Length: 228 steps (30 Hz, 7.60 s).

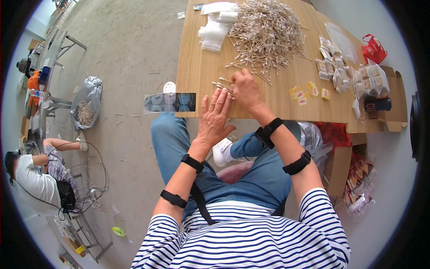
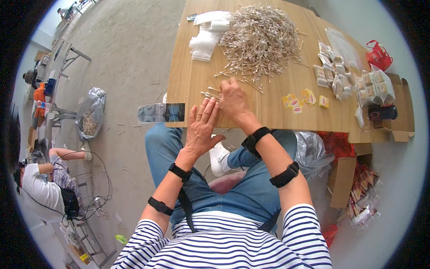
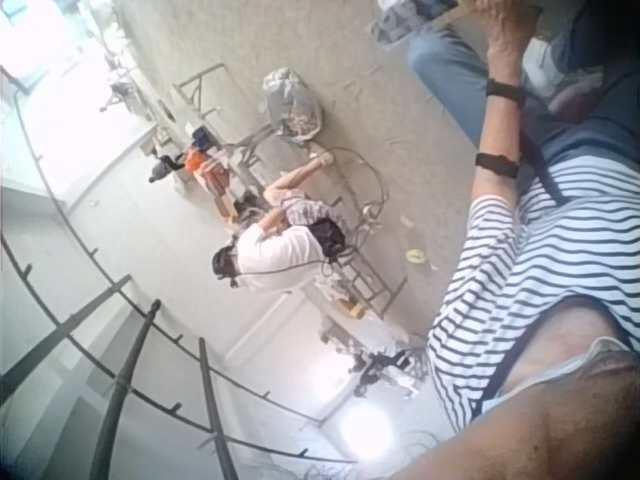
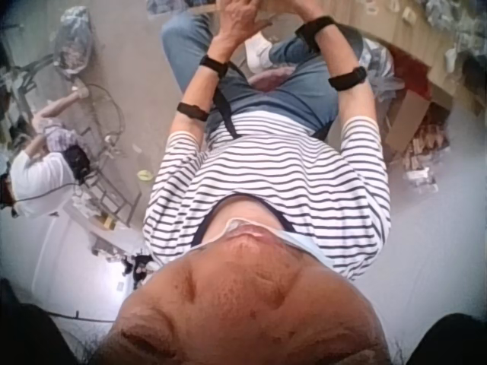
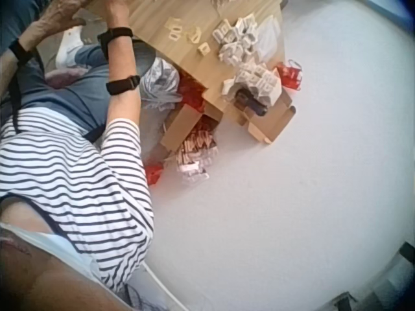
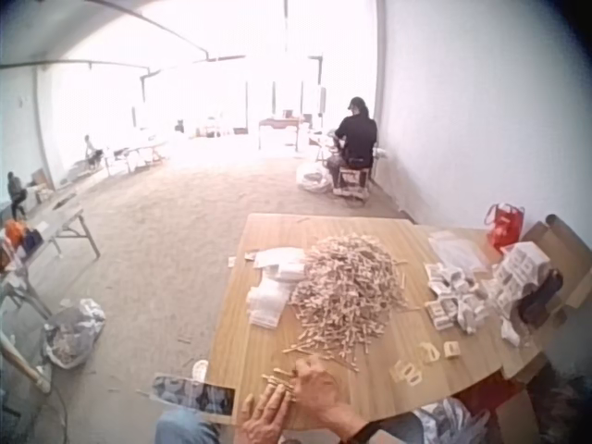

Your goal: Manually organizing and packing cotton swabs into small plastic bags.

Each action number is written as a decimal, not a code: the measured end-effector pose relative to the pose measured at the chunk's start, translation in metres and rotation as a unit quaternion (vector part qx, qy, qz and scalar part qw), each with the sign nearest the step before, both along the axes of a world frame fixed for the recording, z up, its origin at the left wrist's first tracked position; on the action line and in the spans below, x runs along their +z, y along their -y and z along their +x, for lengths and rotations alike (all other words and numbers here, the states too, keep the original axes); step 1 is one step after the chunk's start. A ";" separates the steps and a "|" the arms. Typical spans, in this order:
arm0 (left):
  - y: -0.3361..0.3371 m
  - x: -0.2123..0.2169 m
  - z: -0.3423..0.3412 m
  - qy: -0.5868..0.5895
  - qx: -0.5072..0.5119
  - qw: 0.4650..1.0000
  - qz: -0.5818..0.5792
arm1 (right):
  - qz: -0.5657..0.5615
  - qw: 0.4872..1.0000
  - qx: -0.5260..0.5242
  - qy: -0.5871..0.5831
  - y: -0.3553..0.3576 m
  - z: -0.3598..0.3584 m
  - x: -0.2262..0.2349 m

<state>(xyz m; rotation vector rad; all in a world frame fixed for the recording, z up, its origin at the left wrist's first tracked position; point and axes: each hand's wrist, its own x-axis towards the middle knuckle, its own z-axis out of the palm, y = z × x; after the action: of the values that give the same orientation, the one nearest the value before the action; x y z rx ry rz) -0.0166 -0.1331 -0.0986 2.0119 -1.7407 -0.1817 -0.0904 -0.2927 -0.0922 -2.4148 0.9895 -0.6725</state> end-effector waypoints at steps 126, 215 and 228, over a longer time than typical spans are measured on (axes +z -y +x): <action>-0.003 0.014 0.017 -0.004 0.084 0.996 0.029 | -0.136 0.972 0.089 -0.171 -0.052 -0.032 -0.017; 0.013 0.000 0.003 0.066 0.038 0.995 0.065 | -0.012 0.994 0.073 -0.080 0.018 0.002 -0.003; 0.010 -0.003 0.004 0.072 0.041 0.994 0.077 | -0.067 0.961 0.120 -0.238 0.018 0.045 0.021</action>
<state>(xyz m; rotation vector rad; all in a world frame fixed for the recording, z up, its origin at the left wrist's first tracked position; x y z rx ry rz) -0.0125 -0.1429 -0.1014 2.2530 -1.7741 -0.1526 -0.0450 -0.3109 -0.0709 -2.8290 0.8165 -0.0688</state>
